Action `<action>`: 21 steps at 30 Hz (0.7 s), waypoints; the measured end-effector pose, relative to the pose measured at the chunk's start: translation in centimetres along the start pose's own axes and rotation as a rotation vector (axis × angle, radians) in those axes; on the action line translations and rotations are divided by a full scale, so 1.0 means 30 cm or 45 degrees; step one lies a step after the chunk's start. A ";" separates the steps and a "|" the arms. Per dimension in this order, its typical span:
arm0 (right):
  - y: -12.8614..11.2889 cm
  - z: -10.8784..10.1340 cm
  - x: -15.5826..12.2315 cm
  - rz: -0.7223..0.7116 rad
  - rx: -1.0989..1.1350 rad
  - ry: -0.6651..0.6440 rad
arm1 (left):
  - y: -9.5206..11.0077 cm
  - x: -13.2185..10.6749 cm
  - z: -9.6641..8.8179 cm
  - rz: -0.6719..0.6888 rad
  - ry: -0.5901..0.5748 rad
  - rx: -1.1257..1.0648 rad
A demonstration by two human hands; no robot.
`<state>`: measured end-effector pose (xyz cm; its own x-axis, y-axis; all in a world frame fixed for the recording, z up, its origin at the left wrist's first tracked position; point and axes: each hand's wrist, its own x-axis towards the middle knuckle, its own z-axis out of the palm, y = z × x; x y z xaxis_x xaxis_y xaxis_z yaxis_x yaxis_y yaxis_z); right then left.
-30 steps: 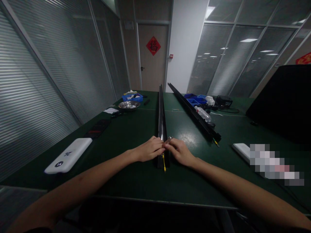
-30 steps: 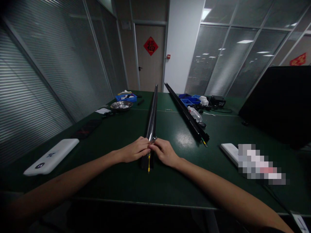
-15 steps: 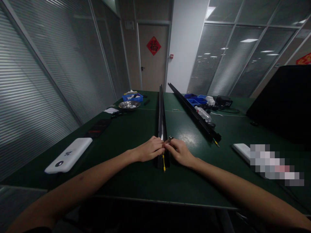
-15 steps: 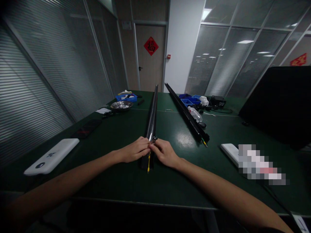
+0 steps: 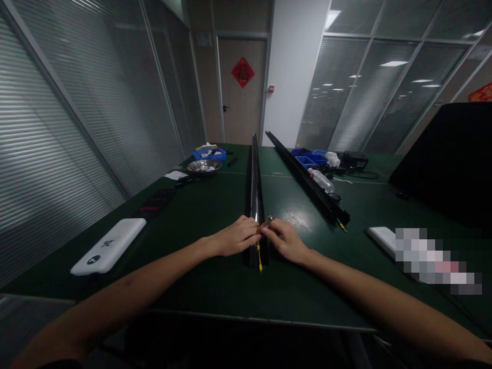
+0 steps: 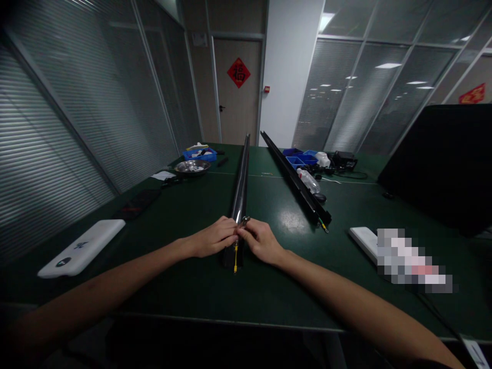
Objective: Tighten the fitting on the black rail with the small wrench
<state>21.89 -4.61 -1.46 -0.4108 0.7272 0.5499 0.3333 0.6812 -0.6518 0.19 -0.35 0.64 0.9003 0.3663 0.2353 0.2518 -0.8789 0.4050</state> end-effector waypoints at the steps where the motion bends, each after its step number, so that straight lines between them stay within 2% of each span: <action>1: -0.004 0.001 -0.002 0.000 -0.015 0.004 | 0.001 0.000 -0.001 -0.001 -0.003 -0.004; 6: -0.008 0.004 -0.007 -0.023 -0.067 0.009 | 0.003 0.000 -0.006 -0.003 -0.009 -0.026; 11: 0.008 0.002 -0.001 -0.044 -0.003 0.008 | 0.003 -0.001 -0.006 0.006 -0.010 -0.011; 21: -0.008 0.003 0.000 0.001 0.040 0.008 | -0.007 -0.004 -0.005 -0.020 -0.043 -0.044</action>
<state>21.73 -4.77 -1.34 -0.4053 0.7285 0.5522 0.3069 0.6774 -0.6685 -0.03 -0.17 0.65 0.9078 0.3693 0.1990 0.2544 -0.8618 0.4387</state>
